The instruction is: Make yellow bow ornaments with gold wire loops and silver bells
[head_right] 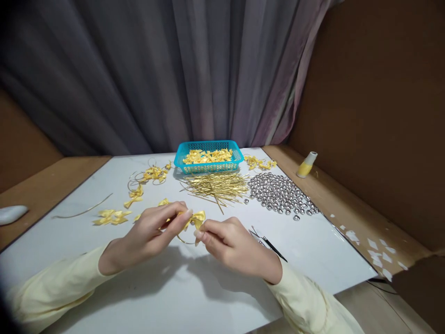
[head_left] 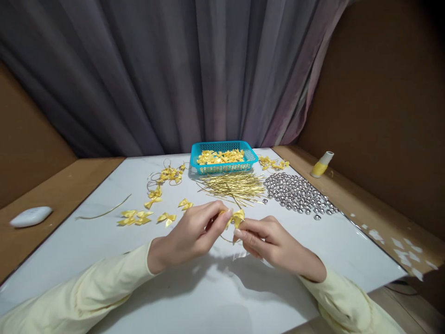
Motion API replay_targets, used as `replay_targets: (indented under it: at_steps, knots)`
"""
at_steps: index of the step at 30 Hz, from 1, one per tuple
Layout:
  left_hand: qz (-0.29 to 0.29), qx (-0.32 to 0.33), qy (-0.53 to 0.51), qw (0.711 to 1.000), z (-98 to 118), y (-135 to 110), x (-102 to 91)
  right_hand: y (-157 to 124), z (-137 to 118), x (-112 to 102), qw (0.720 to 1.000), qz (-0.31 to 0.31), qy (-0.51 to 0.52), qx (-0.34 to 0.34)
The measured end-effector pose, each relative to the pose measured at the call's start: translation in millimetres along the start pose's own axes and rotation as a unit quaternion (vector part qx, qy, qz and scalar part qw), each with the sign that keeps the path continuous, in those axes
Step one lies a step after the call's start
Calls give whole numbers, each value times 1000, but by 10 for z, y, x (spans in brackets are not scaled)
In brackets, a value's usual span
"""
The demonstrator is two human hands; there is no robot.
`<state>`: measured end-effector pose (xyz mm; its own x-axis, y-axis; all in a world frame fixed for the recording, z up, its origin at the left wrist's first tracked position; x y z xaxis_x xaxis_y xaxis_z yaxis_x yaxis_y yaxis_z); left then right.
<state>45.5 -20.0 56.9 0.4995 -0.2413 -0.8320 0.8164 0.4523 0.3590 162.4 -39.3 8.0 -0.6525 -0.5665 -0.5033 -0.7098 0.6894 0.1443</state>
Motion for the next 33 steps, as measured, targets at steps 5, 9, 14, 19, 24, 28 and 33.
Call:
replay_targets:
  at_steps: [5,9,14,19,24,28,33]
  knots:
    - [18,24,44,999,24,-26,28,37,-27,49,1000,-4,-16,-3]
    - [26,39,78,996,23,-39,45,15,-32,-7,1000,18,-11,-2]
    - [27,38,83,995,12,-34,40,-66,-17,-124,995,52,84,7]
    - [28,34,73,996,25,-27,25,-87,-50,-122,997,56,53,5]
    - [15,29,68,997,22,-22,44,-104,-60,-152,995,101,2,-5]
    - [-17,36,70,997,17,-23,106,-81,-18,-157,994,105,34,13]
    - [-48,32,50,997,17,-24,143,-32,45,-133,987,98,120,48]
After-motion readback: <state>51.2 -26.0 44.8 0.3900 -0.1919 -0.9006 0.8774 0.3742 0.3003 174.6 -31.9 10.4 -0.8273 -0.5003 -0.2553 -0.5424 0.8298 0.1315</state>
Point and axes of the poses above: each hand's wrist, its own y-axis towards the middle knuckle, its own x-axis out of the palm, z = x × y, the point moved 6 cm from there along y, towards the middle knuckle, and after that the axes turned 14 degrees about -z, right-handed, at the moved point
